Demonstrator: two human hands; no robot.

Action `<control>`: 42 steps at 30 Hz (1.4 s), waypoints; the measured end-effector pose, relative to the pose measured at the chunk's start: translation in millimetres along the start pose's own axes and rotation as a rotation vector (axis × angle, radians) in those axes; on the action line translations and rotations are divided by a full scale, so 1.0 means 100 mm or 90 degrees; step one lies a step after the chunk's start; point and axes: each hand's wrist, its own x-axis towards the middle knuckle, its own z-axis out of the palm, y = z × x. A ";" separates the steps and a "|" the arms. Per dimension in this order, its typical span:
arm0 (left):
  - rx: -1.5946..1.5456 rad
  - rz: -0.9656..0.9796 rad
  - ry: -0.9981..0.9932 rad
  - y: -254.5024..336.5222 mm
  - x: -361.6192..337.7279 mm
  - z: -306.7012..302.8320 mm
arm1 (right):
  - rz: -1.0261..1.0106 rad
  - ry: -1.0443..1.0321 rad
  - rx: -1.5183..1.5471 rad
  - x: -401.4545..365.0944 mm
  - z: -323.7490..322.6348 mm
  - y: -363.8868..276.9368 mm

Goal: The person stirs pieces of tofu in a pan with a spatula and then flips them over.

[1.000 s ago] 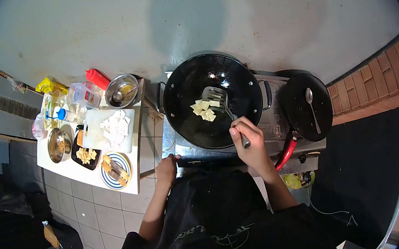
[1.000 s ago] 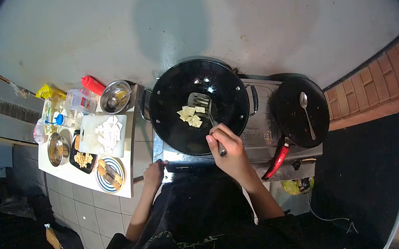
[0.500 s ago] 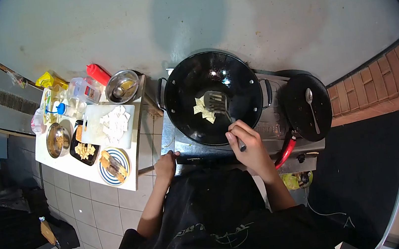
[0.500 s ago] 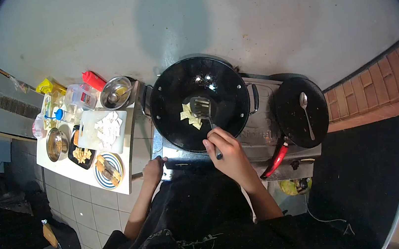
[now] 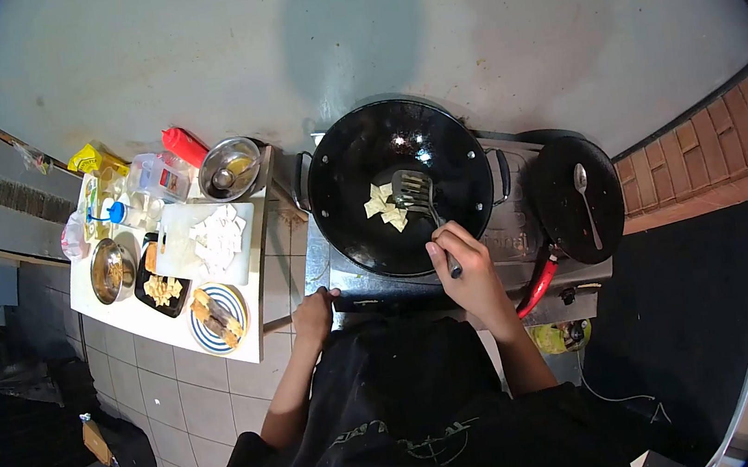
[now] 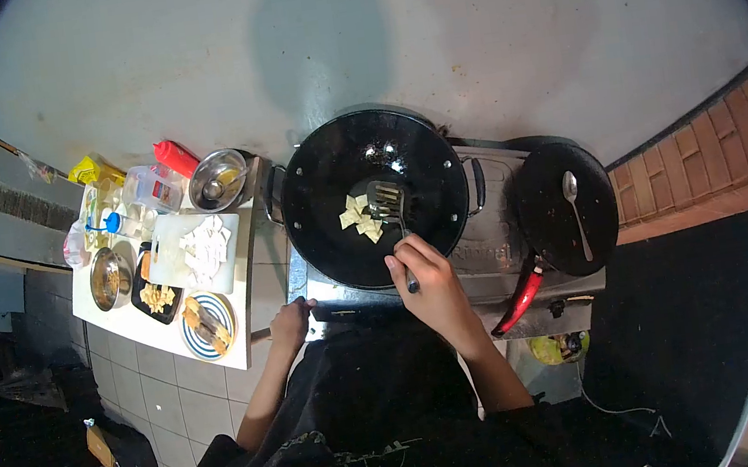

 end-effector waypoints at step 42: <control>-0.051 -0.047 -0.022 0.02 0.00 0.01 | 0.008 -0.026 0.122 0.10 0.09 -0.09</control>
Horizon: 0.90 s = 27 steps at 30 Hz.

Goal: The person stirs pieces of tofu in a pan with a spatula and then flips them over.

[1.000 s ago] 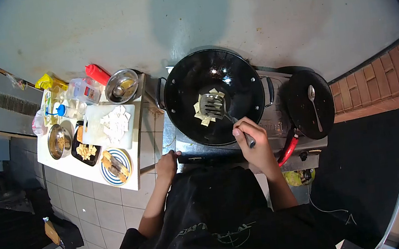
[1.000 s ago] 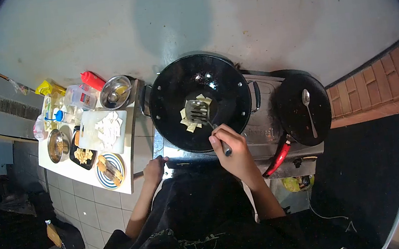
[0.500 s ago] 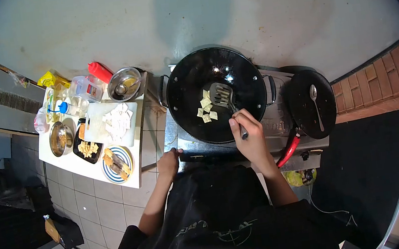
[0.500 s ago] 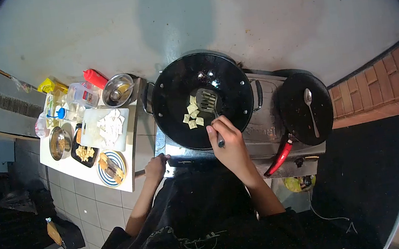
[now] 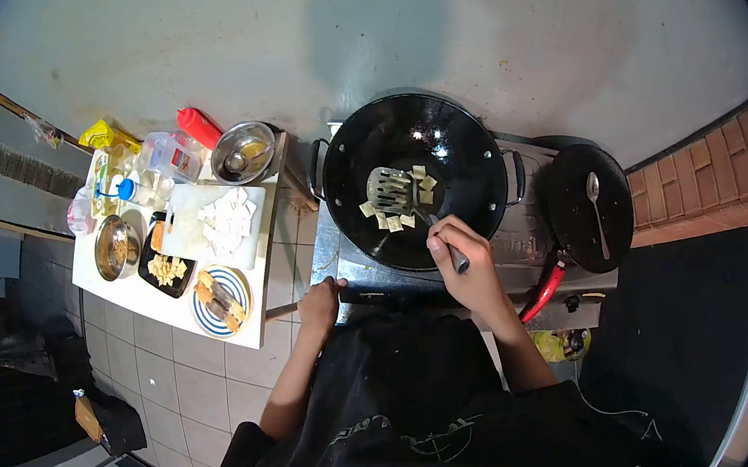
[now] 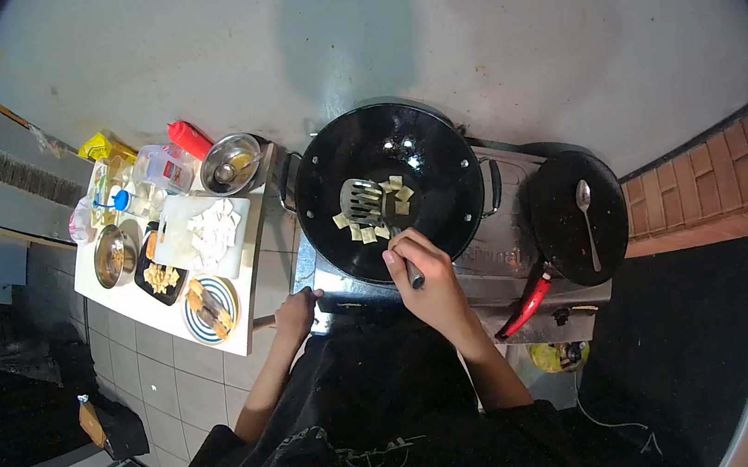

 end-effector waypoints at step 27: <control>0.040 0.048 0.017 -0.03 -0.01 0.00 | 0.047 0.059 -0.114 0.05 -0.29 -0.08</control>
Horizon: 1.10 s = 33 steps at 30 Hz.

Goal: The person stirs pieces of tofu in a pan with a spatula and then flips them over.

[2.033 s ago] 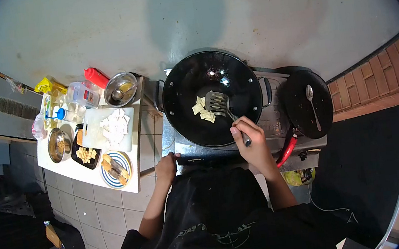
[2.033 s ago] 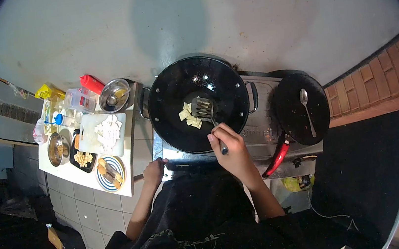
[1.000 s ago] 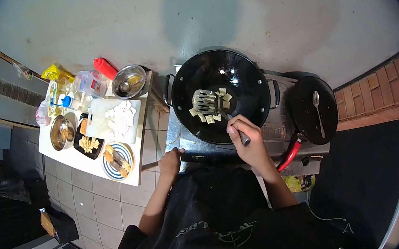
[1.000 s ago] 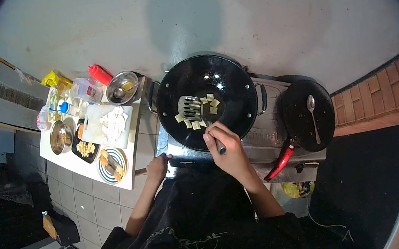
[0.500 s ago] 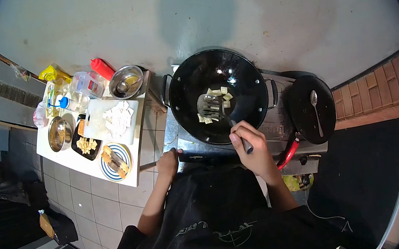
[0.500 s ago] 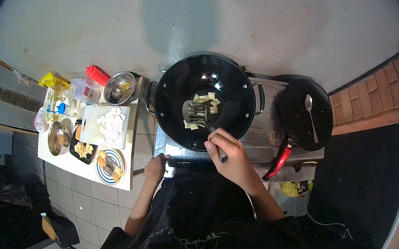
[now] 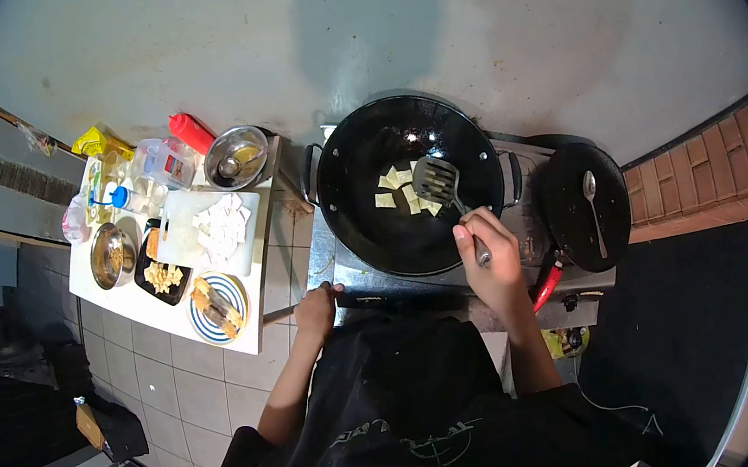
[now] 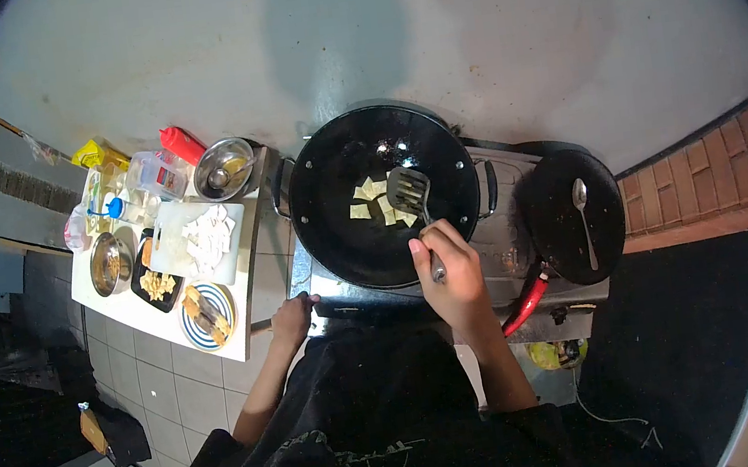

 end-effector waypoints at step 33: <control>-0.015 -0.014 0.000 -0.07 0.04 0.14 | -0.062 -0.033 -0.010 0.10 0.42 0.24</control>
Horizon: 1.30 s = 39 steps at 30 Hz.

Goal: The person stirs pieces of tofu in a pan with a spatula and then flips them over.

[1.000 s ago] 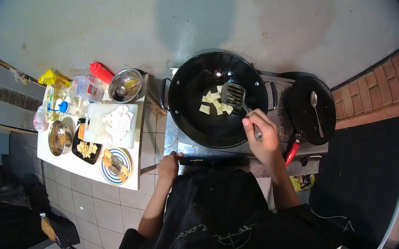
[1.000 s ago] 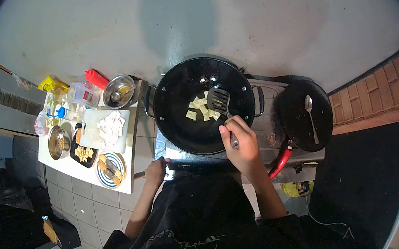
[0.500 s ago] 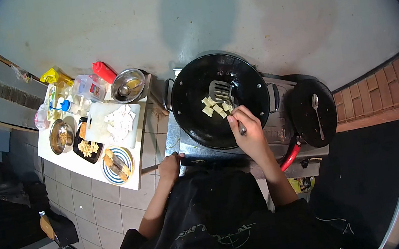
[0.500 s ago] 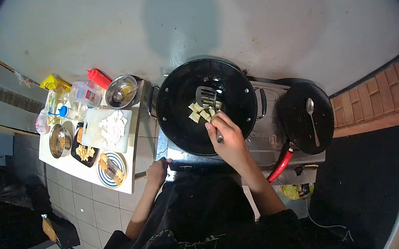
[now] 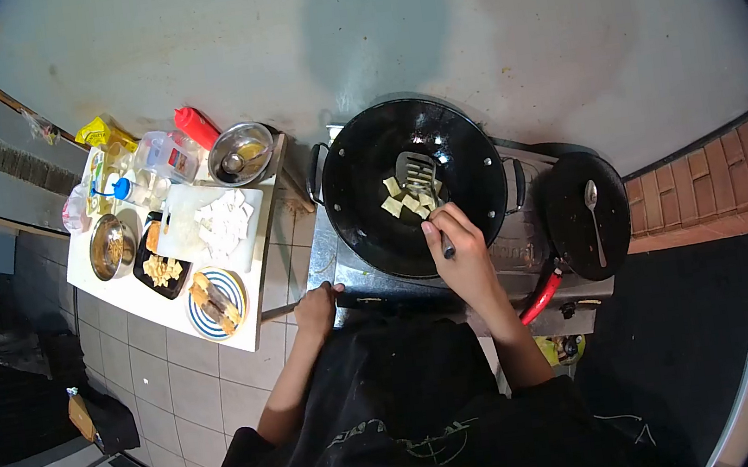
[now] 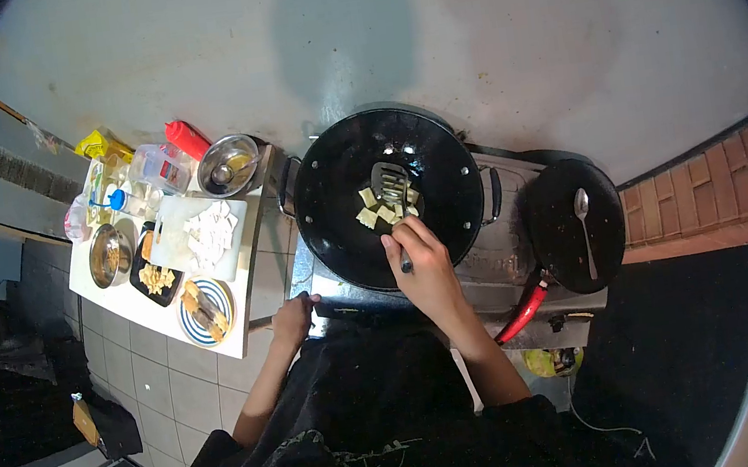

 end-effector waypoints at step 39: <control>-0.002 -0.011 -0.001 0.07 -0.04 -0.12 | 0.046 0.085 0.026 -0.01 -0.27 0.07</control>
